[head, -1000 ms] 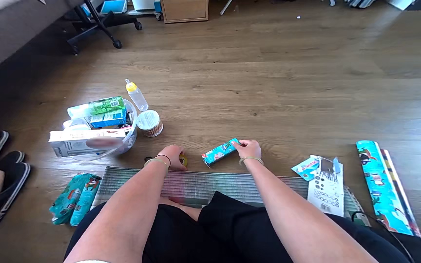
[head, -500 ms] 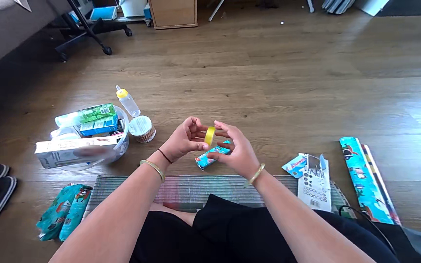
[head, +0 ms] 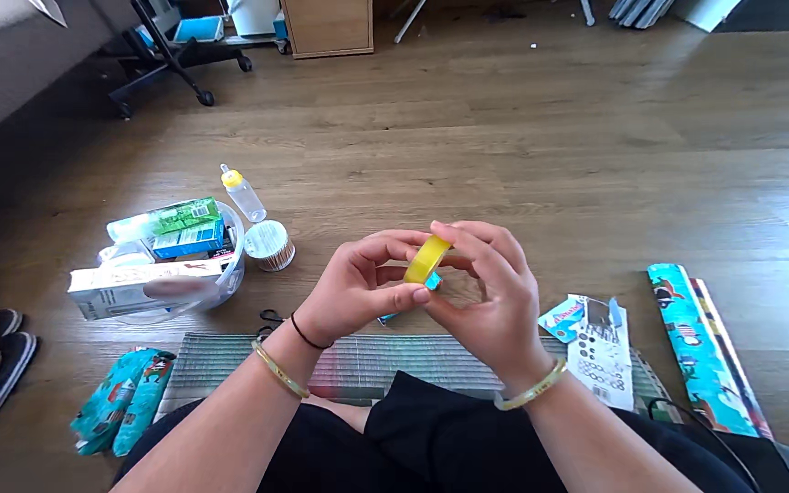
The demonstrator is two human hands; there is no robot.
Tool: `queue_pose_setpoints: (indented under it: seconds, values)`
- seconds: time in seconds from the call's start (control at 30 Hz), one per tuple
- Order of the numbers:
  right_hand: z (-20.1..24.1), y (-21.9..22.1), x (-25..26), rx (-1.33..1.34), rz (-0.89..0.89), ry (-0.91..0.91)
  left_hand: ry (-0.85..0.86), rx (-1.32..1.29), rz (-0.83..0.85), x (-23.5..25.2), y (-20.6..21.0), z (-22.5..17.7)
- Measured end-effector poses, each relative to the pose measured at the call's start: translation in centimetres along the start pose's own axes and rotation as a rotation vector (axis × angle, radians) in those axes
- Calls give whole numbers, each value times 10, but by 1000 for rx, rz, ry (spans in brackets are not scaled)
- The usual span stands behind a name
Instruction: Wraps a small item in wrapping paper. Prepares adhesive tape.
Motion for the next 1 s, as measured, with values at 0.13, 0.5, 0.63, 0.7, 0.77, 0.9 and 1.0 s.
queue_pose_setpoints:
  seconds: [0.13,0.5,0.63,0.7,0.77,0.9,1.0]
  values:
    - [5,-4,0,22,-5,13,23,-23,-2,-1,4,-4]
    - [16,-16,-7,-42,-10,7,5,-8,-22,-3,9,-2]
    - [23,-21,-6,-127,-11,-60,4,13,-6,-2,12,-4]
    - [27,-22,-5,-158,-16,-96,-5,28,-8,-2,13,-5]
    - [30,-24,-5,-169,-18,-124,-12,38,-9,-1,15,-7]
    - [33,-27,-5,-181,-39,-147,-20,44,-11,0,17,-9]
    - [34,-30,-5,-170,-76,-131,-30,39,25,0,20,-12]
Point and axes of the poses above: each hand's wrist, its own x-axis towards the middle knuckle, its own y-axis out of the palm, z = x × y, the point moved 5 cm from there along x, towards the middle knuckle, and after that the axes turned 15 degrees about y, right-handed, at the moved point
